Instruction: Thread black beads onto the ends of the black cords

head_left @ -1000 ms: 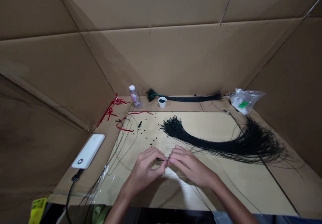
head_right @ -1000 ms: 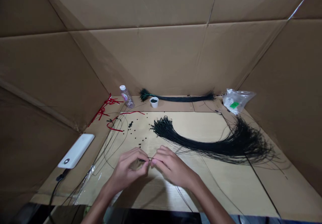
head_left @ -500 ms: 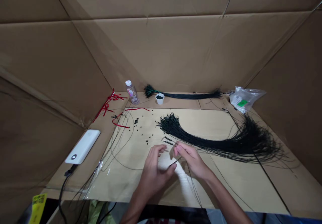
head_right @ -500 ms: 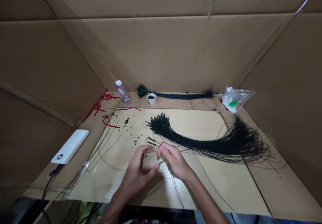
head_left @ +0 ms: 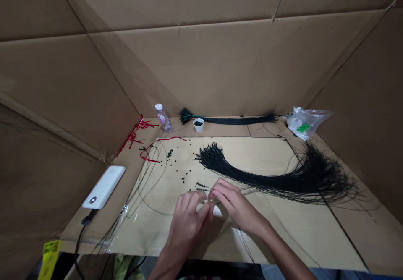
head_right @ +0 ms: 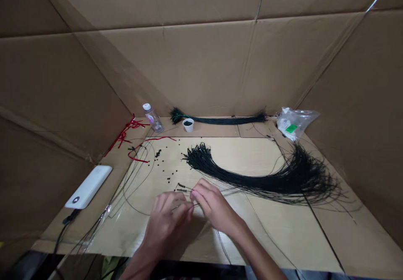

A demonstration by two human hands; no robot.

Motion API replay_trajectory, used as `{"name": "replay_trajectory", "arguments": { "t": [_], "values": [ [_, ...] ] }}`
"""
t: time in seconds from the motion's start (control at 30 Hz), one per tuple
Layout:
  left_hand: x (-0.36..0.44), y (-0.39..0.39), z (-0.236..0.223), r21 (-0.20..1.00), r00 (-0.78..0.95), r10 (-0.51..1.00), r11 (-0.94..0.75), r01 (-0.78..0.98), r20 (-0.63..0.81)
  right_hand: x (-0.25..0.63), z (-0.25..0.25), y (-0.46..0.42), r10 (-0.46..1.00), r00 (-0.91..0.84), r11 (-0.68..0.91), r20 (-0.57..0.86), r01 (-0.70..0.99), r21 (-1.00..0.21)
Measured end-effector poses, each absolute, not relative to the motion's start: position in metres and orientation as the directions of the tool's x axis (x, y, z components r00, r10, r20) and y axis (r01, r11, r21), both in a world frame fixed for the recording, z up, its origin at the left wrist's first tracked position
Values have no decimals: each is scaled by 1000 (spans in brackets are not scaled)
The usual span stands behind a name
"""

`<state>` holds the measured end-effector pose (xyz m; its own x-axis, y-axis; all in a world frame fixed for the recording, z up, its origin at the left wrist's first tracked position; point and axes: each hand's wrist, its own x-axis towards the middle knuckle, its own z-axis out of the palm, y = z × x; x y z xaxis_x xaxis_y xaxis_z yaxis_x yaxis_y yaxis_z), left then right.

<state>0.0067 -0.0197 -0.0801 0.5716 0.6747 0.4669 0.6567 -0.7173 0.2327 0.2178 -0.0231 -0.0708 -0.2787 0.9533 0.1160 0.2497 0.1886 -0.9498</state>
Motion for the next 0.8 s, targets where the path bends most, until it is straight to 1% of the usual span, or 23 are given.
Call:
{"name": "replay_trajectory", "arguments": {
  "t": [0.07, 0.1, 0.17, 0.23, 0.27, 0.4, 0.47, 0.53, 0.67, 0.73, 0.8],
  "values": [
    [-1, -19, -66, 256, 563, 635, -752, 608, 529, 215, -64, -26, 931, -351, 201, 102, 258, -945],
    [-4, -17, -60, 300, 582, 619, -776, 555, 527, 215, -60, -28, 918, -386, 205, 93, 259, -944],
    [-11, -12, -52, 430, 635, 598, -799, 421, 489, 216, -54, -31, 893, -443, 210, 75, 264, -941],
    [-16, -9, -48, 549, 656, 600, -771, 322, 458, 220, -49, -35, 879, -474, 214, 61, 274, -938],
    [-18, -8, -47, 591, 649, 610, -752, 293, 454, 222, -48, -37, 874, -483, 218, 57, 283, -934],
    [-21, -12, -48, 690, 623, 641, -691, 215, 448, 225, -43, -45, 860, -508, 240, 41, 332, -912],
    [-21, -16, -46, 702, 621, 640, -685, 196, 452, 224, -39, -50, 860, -509, 236, 30, 346, -908],
    [-22, -19, -40, 689, 635, 620, -701, 185, 461, 223, -35, -56, 863, -505, 247, 26, 377, -893],
    [-36, -22, -16, 654, 655, 585, -736, 178, 480, 234, -29, -68, 871, -490, 325, 36, 521, -789],
    [-52, -20, -2, 631, 607, 595, -752, 190, 527, 249, -30, -73, 892, -449, 324, 47, 563, -761],
    [-72, -15, 9, 605, 519, 628, -758, 243, 580, 270, -33, -75, 923, -378, 303, 72, 598, -742]
  ]
}}
